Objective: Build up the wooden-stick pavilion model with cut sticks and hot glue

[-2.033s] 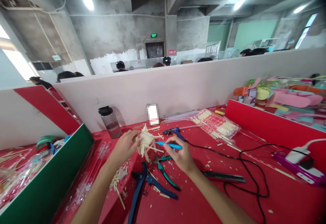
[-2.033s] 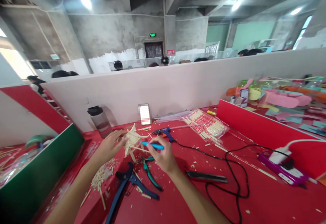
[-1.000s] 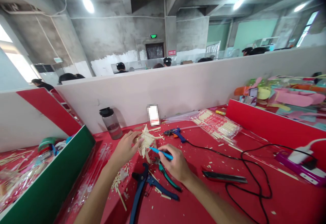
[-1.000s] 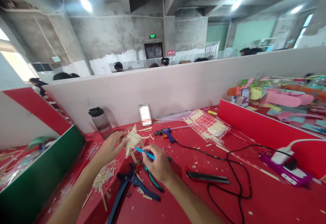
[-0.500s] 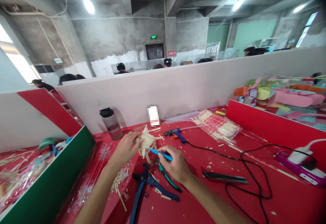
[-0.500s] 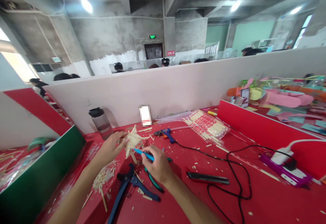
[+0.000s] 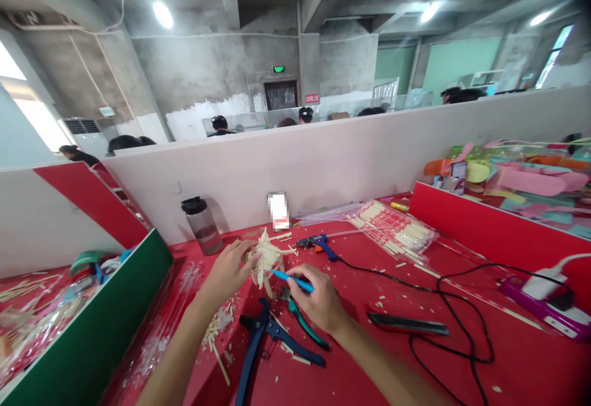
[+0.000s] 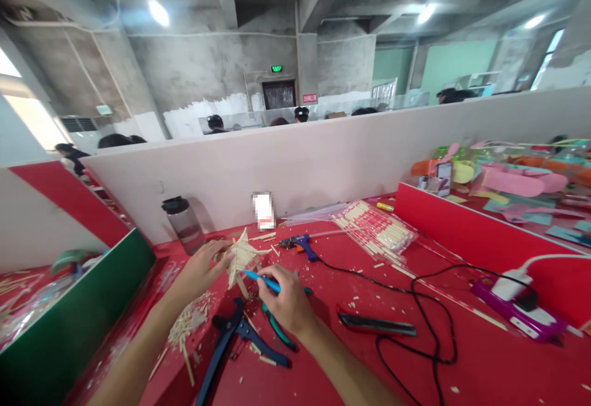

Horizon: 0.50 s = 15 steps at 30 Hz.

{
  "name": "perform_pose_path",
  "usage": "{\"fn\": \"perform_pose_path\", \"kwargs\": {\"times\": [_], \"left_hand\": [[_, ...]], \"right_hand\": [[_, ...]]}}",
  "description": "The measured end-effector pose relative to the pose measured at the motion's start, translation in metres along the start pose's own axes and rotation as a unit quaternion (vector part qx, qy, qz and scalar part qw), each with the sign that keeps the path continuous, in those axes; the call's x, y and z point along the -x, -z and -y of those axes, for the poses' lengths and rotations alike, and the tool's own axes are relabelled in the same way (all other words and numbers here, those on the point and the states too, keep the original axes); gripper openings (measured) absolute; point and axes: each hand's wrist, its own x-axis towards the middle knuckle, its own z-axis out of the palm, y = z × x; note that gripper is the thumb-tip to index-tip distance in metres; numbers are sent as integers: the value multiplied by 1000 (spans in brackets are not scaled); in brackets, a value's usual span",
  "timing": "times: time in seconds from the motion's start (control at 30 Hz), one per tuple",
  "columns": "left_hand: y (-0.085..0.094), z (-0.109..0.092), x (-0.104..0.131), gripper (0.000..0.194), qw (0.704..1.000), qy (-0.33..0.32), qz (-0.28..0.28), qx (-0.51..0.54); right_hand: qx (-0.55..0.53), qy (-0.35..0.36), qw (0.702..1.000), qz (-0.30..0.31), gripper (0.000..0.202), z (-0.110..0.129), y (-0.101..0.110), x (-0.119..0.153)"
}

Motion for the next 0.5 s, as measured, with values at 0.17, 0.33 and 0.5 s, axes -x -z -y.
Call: {"fn": "perform_pose_path", "kwargs": {"times": [0.17, 0.33, 0.5], "left_hand": [[2, -2, 1, 45, 1000, 2, 8, -1], [1, -2, 1, 45, 1000, 2, 0, -1], [0, -1, 1, 42, 1000, -3, -15, 8]], "right_hand": [[2, 3, 1000, 1, 9, 1, -1, 0], [-7, 6, 1000, -1, 9, 2, 3, -1], [-22, 8, 999, -25, 11, -4, 15, -6]]}}
